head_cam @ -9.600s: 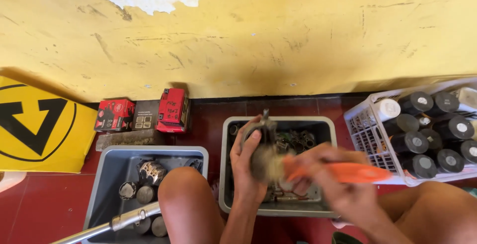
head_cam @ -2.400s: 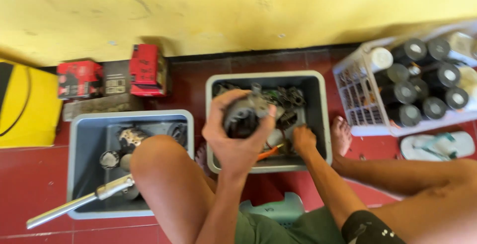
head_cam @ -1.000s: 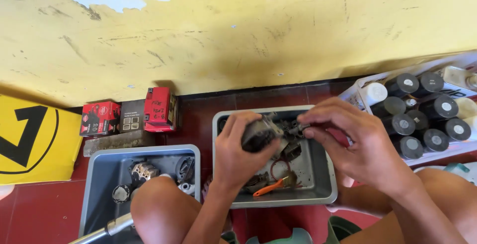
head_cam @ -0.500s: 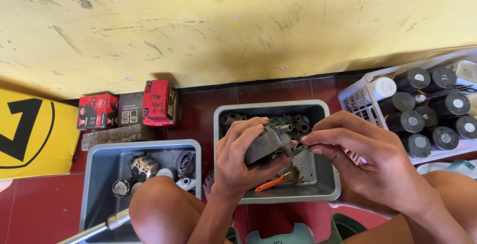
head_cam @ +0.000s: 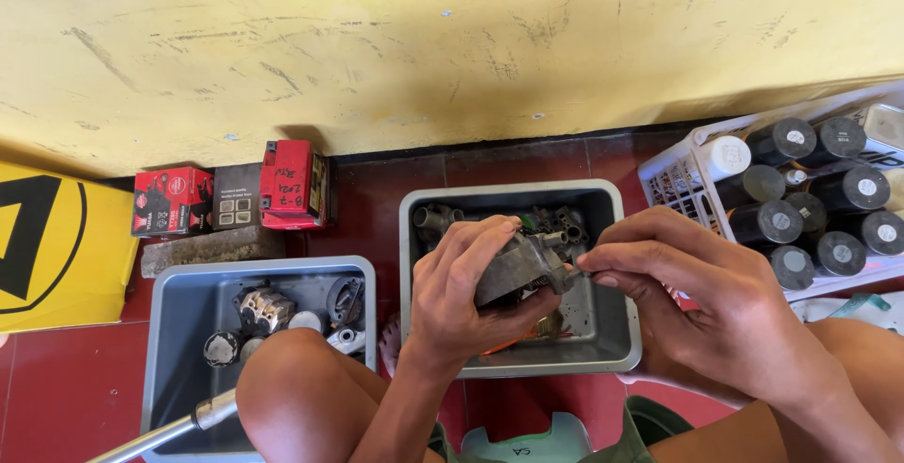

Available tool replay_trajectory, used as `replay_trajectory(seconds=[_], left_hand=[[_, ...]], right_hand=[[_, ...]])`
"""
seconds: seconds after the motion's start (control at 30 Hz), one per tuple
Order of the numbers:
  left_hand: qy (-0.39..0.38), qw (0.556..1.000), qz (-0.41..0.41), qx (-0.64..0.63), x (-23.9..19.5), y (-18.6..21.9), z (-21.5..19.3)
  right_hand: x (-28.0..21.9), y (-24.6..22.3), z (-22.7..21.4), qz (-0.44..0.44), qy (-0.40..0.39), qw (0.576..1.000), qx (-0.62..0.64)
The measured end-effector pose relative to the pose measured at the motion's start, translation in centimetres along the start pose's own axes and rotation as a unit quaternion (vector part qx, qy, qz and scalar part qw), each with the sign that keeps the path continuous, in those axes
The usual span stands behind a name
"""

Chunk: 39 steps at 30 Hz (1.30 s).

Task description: Cleaning a motorcycle engine component using a brush to remove dirt and debris

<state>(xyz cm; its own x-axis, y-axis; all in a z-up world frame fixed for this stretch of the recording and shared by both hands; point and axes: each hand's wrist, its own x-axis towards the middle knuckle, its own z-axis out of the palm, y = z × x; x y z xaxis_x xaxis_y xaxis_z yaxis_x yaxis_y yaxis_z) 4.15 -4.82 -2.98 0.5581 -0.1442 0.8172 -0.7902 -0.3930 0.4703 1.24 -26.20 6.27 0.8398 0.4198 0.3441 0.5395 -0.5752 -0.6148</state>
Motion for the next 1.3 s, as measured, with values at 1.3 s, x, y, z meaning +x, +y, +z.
replay_trajectory(seconds=[1.3], left_hand=[[-0.206, 0.897, -0.308, -0.243, 2.3, 2.2, -2.4]], right_hand=[[-0.2, 1.2, 0.4, 0.003, -0.098, 0.994, -0.038]])
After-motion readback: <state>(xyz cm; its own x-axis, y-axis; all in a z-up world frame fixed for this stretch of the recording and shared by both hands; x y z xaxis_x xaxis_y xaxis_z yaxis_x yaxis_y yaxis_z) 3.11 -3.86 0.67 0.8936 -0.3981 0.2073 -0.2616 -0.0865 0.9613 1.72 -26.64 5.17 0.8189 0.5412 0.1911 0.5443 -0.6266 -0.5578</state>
